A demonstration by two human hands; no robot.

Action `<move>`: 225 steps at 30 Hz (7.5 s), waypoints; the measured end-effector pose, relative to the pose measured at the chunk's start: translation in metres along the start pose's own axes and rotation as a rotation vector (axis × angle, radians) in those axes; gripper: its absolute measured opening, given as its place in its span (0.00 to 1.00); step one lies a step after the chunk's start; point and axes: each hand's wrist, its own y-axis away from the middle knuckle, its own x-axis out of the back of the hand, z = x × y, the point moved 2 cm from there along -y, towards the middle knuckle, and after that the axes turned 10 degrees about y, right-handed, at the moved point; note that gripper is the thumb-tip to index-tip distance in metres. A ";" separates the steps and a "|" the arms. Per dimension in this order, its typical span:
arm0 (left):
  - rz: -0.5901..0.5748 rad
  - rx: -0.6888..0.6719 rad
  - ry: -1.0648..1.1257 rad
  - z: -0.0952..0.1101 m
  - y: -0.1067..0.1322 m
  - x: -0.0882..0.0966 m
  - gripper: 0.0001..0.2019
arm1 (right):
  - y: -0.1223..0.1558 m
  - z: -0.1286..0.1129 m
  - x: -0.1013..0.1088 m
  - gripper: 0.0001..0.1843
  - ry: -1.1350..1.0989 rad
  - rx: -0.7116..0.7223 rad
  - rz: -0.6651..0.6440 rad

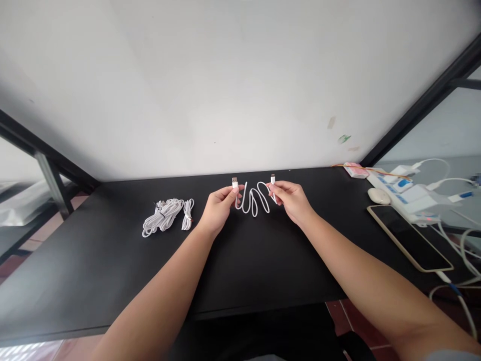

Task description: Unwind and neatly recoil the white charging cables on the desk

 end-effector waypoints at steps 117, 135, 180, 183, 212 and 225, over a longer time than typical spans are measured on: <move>0.131 -0.299 -0.432 0.028 0.021 -0.021 0.09 | 0.016 -0.024 -0.002 0.12 0.444 0.376 0.100; 0.375 -0.288 -0.381 0.045 0.007 0.008 0.21 | -0.013 0.001 0.041 0.23 0.982 -0.006 0.114; 0.184 -0.031 0.208 0.036 -0.010 0.025 0.13 | -0.027 0.015 0.049 0.14 -0.181 -0.223 0.150; 0.141 0.022 0.204 0.035 -0.010 0.026 0.13 | -0.027 0.014 0.047 0.12 -0.250 -0.291 0.158; 0.037 0.267 0.230 0.015 -0.011 0.026 0.19 | -0.020 0.004 0.041 0.25 -0.370 -0.414 -0.080; -0.124 0.498 -1.387 0.048 0.013 0.020 0.36 | -0.027 0.026 0.047 0.14 -0.231 -0.425 0.078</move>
